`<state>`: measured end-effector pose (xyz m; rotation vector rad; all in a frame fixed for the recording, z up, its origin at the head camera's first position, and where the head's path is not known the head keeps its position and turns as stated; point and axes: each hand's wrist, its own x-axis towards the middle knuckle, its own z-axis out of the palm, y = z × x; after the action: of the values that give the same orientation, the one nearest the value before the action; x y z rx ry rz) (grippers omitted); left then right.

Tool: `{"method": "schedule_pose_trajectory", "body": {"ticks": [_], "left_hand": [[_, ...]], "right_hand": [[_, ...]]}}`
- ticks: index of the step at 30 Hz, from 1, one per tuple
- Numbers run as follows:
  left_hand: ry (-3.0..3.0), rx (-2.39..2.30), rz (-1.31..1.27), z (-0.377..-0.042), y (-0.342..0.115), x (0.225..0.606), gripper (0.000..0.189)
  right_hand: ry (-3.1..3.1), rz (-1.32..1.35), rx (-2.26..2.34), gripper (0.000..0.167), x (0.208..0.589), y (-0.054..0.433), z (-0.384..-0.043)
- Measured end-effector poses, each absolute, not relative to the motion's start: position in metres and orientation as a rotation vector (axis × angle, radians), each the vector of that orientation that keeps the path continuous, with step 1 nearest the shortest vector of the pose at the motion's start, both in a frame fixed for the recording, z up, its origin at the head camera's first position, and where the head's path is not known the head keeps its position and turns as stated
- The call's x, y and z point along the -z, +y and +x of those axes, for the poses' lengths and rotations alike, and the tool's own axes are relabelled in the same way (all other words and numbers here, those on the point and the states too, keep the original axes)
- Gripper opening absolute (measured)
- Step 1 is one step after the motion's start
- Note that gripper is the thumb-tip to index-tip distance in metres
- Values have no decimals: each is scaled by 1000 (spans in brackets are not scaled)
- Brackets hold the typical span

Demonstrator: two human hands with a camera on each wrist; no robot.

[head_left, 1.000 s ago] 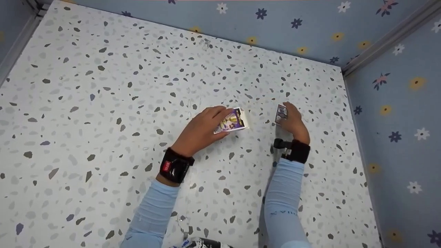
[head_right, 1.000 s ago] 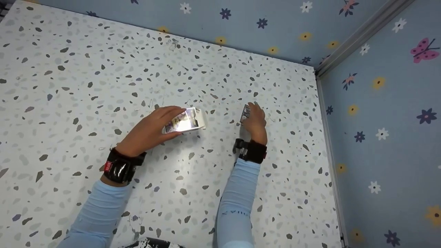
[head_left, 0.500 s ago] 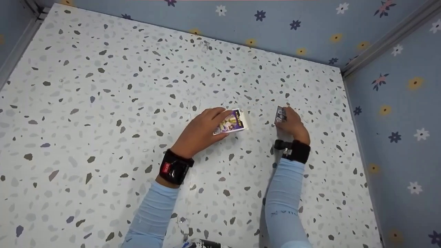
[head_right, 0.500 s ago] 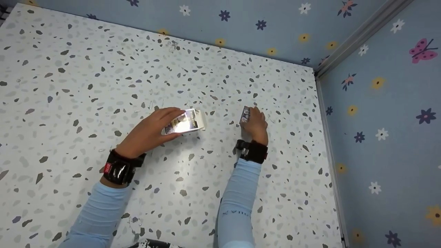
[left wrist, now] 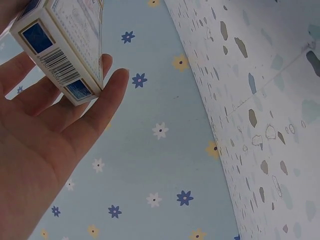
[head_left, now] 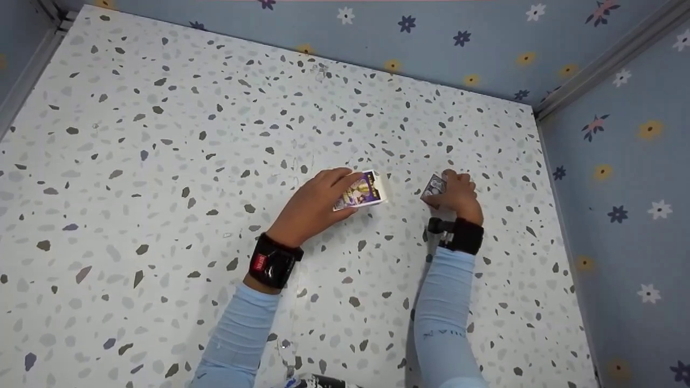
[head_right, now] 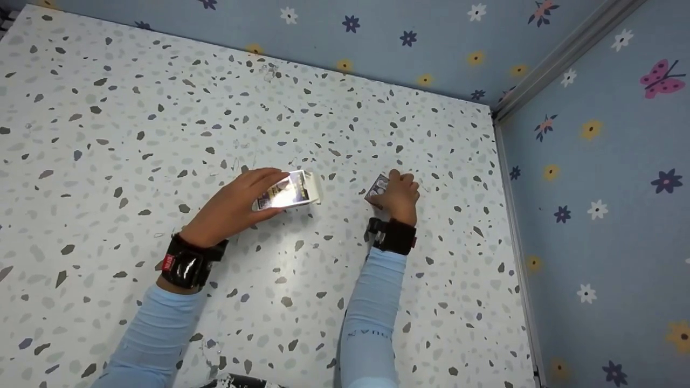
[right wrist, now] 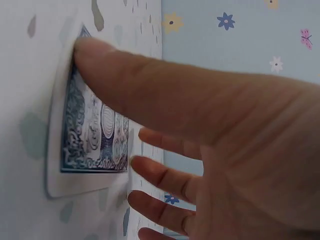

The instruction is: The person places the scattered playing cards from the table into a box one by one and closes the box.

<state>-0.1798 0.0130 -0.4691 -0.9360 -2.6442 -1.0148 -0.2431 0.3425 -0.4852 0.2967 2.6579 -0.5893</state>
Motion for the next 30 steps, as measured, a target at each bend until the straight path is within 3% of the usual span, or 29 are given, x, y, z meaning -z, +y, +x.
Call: {"method": "schedule_pose_trajectory", "body": {"ticks": [10, 21, 30], "left_hand": [[-2664, 1021, -926, -180, 13, 468, 60], [-2668, 1024, -925, -180, 12, 469, 61], [-2671, 1038, -921, -180, 12, 468, 60]], "right_hand": [[2592, 416, 565, 74, 485, 338, -246], [2600, 274, 658, 32, 473, 332, -248], [2710, 194, 872, 31, 451, 329, -238]]}}
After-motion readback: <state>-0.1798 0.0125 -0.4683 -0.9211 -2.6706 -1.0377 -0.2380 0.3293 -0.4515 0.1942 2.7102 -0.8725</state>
